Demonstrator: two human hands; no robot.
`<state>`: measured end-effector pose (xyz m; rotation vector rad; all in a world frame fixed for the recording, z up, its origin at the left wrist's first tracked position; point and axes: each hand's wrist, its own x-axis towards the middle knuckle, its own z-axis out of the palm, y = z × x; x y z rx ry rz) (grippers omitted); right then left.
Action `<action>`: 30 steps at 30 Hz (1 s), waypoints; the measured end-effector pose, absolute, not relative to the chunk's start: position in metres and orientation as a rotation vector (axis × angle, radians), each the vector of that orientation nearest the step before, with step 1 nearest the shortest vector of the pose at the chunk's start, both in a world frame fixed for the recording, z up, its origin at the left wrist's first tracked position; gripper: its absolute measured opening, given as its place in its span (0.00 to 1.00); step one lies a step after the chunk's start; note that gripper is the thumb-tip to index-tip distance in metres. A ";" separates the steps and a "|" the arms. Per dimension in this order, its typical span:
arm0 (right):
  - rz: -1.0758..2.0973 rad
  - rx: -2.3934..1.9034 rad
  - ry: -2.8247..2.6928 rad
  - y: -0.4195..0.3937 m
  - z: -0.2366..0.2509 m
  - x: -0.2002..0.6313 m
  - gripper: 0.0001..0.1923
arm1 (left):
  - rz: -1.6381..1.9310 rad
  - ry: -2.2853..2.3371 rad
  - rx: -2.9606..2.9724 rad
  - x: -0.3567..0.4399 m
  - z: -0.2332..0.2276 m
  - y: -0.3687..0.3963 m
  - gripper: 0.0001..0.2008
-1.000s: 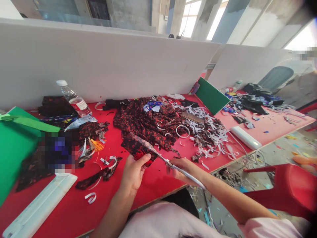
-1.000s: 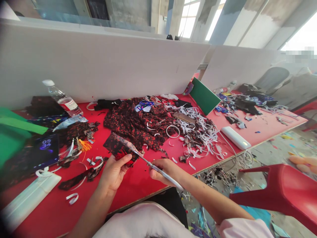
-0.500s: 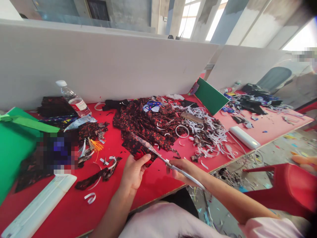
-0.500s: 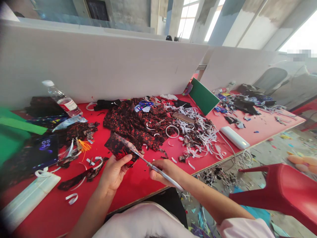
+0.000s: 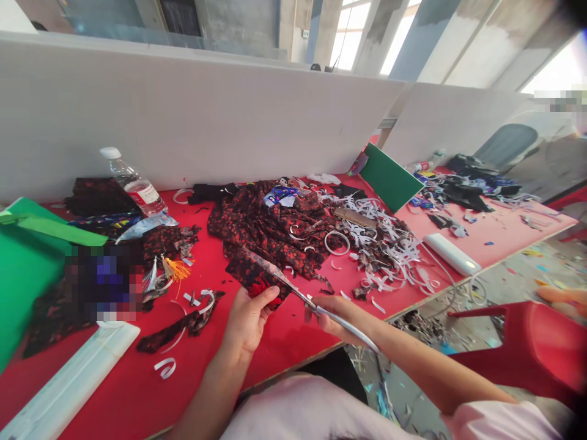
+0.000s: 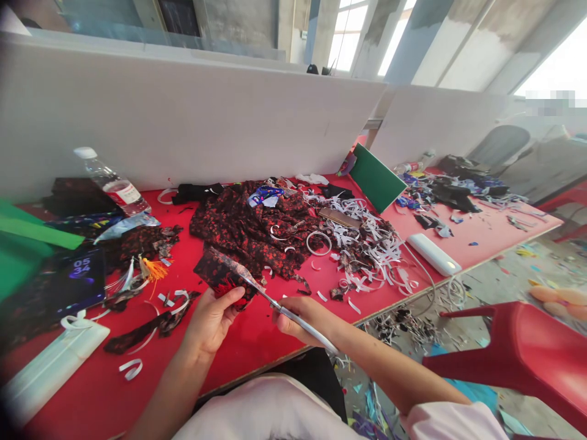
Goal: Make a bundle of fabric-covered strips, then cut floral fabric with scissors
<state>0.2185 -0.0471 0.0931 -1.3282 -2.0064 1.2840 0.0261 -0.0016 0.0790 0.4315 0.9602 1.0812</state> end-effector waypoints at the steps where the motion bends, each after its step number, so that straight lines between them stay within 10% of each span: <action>1: 1.284 -1.330 -2.008 -0.047 0.093 0.218 0.40 | 1.080 0.960 0.432 0.026 0.079 -0.002 0.19; 30: 1.322 -1.369 -1.929 -0.050 0.083 0.214 0.38 | 1.041 0.950 0.431 0.026 0.076 -0.003 0.18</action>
